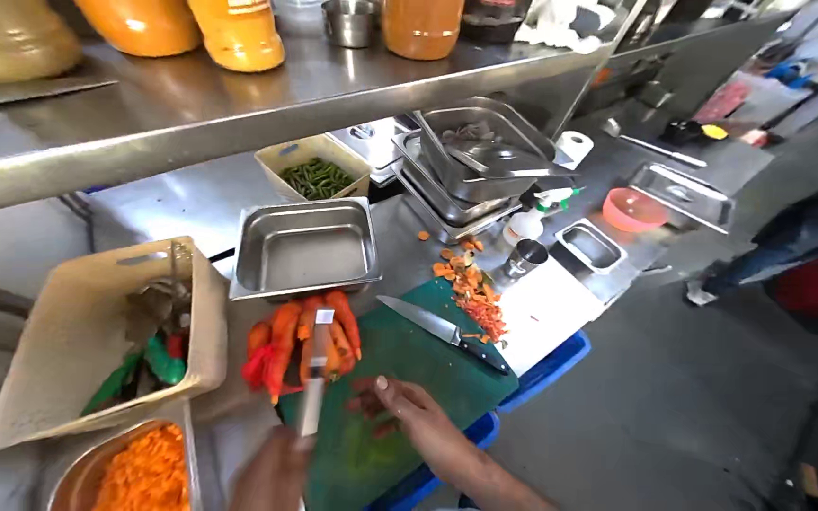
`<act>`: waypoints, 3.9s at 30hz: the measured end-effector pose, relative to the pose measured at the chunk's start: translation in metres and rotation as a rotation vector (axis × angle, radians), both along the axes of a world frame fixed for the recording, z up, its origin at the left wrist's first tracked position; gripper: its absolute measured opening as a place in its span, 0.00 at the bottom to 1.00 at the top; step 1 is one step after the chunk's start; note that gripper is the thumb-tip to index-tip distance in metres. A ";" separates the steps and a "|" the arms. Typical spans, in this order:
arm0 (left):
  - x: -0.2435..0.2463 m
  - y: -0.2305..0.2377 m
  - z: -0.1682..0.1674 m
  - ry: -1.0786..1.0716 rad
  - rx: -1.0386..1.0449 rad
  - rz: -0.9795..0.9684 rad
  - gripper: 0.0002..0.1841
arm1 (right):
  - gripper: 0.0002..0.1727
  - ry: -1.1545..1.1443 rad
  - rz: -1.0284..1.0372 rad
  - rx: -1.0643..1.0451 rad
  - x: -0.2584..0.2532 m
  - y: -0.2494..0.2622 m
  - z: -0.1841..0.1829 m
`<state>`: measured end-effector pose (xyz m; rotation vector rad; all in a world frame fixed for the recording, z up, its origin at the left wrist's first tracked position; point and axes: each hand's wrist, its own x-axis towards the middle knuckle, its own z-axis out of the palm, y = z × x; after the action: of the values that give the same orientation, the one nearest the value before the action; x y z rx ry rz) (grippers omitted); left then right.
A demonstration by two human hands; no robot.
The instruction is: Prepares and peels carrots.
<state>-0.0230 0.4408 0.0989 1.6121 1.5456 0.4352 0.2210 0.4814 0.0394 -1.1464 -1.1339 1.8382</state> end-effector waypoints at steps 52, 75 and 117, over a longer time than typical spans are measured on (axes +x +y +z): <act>0.381 0.123 -0.097 -1.313 -0.327 0.593 0.23 | 0.23 -0.830 -0.013 0.589 0.293 0.124 -0.038; 0.367 0.212 -0.113 -1.208 -0.283 0.679 0.27 | 0.20 -0.731 -0.063 0.492 0.309 0.165 -0.067; 0.359 0.211 -0.123 -1.157 -0.367 0.683 0.22 | 0.21 -0.506 -0.104 0.306 0.281 0.165 -0.076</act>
<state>0.3364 0.6516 -0.0242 0.3021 1.0697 1.1199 0.5018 0.6461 -0.0369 -1.4925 -1.5382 1.2667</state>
